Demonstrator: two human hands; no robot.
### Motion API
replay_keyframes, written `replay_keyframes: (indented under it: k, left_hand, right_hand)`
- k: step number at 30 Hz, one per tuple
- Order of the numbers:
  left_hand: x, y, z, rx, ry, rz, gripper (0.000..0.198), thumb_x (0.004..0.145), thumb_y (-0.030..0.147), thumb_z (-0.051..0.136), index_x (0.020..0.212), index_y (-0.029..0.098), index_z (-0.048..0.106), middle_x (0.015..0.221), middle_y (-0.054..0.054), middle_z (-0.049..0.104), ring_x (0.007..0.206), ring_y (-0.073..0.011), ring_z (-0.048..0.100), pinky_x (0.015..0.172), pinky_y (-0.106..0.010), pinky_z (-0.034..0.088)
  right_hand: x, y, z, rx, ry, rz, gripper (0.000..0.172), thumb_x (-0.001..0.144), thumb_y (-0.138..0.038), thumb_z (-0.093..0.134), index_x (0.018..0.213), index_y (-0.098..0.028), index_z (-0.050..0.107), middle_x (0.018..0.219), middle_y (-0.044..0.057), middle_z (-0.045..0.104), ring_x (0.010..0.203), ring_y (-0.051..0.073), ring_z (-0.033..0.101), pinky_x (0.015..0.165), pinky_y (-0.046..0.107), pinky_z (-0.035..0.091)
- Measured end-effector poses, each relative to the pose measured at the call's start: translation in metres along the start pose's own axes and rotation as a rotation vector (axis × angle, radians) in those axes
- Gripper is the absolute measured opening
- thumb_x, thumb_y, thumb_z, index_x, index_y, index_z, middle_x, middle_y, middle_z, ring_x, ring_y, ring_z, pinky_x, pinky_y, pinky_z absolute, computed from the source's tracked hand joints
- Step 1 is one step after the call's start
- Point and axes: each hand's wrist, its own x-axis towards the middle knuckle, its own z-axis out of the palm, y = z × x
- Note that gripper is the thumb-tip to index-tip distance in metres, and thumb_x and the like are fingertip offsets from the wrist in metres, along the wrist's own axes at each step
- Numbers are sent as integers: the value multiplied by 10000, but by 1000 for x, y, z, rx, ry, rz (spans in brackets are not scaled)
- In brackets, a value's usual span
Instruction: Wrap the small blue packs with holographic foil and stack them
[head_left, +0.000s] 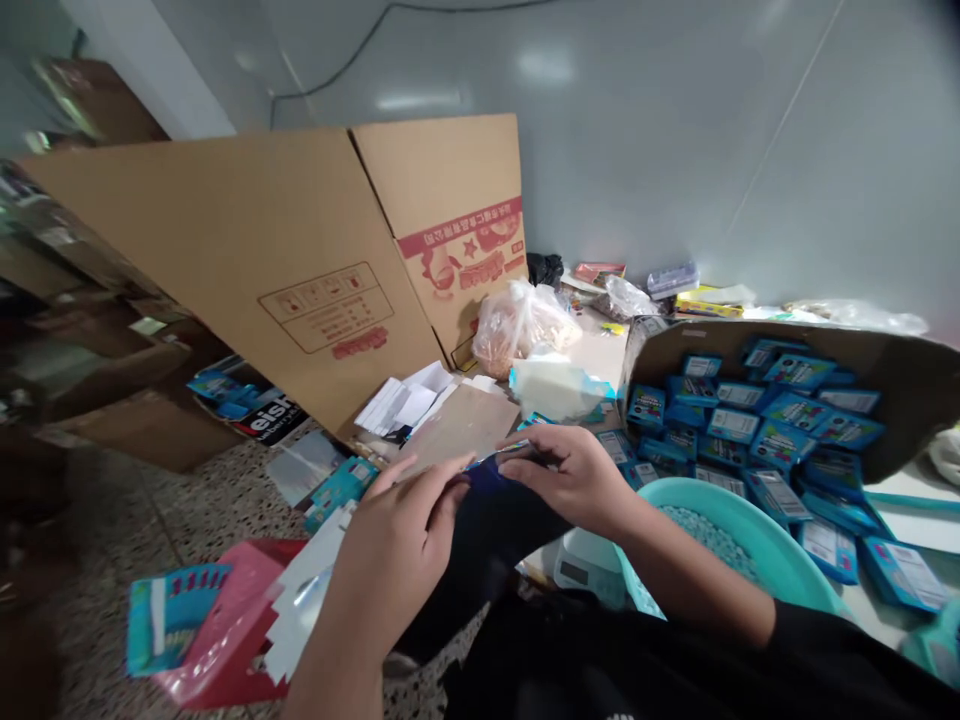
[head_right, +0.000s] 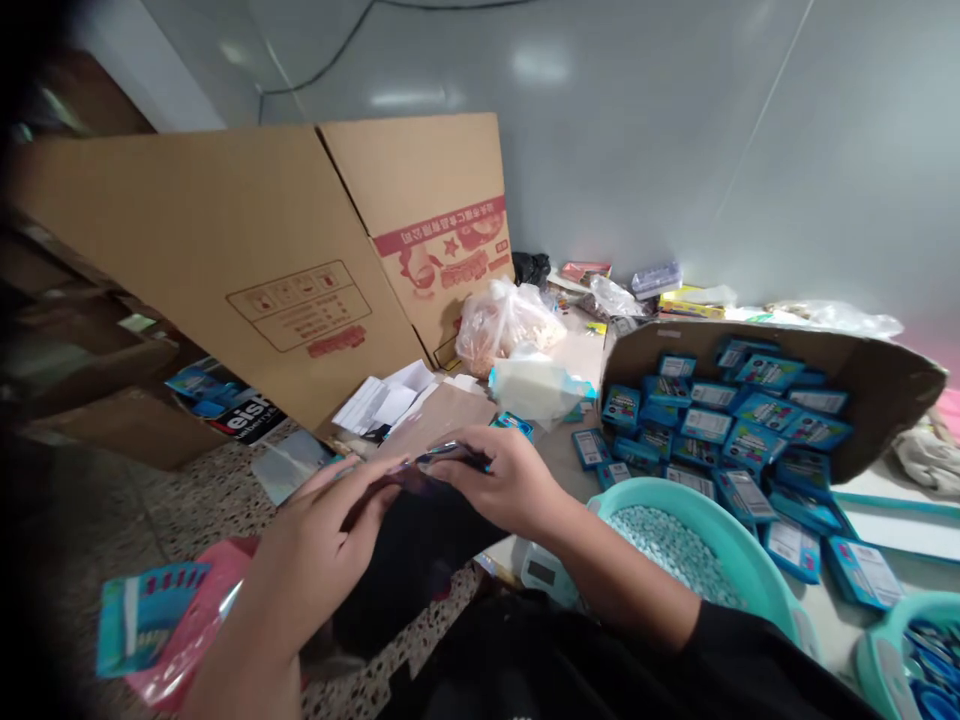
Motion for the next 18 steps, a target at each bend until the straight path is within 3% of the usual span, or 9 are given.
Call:
replay_keyframes:
  k: [4,7,12,18]
  left_hand:
    - [1,-5,3,44,63,36,425,913,161,500,1326,249,549,1160,-49,708,1032,-214,662,1003,-405,485]
    - [3,-7,6,99,81,98,371,903,169,533,1265,214,600,1173,-75,697,1049,-241,651,999,-451,478]
    - [6,-7,17,92,178,162,372,884,149,580,1255,168,603,1146,-90,713,1016,-221,669,903,-370,533]
    - [10,-1,32,-31,222,171,405,859,142,627,1260,185,591,1233,-96,674,1121,-227,632,986,-370,500]
  right_hand:
    - [1,4,8,157,-8,168,342,842,-452,660,903,-124,734,784,56,722,670,162,621,580,254,469]
    - [2,9,12,162,34,175,323,824,-461,676,840,-146,746,796,50,719,727,190,624,648,288,482]
    - [6,16,8,213,70,183,272,815,-436,691,862,-181,771,794,34,719,759,192,626,685,286,481]
    - [5,19,-1,359,156,287,284,765,-447,734,864,-185,780,775,34,722,691,158,608,637,262,473]
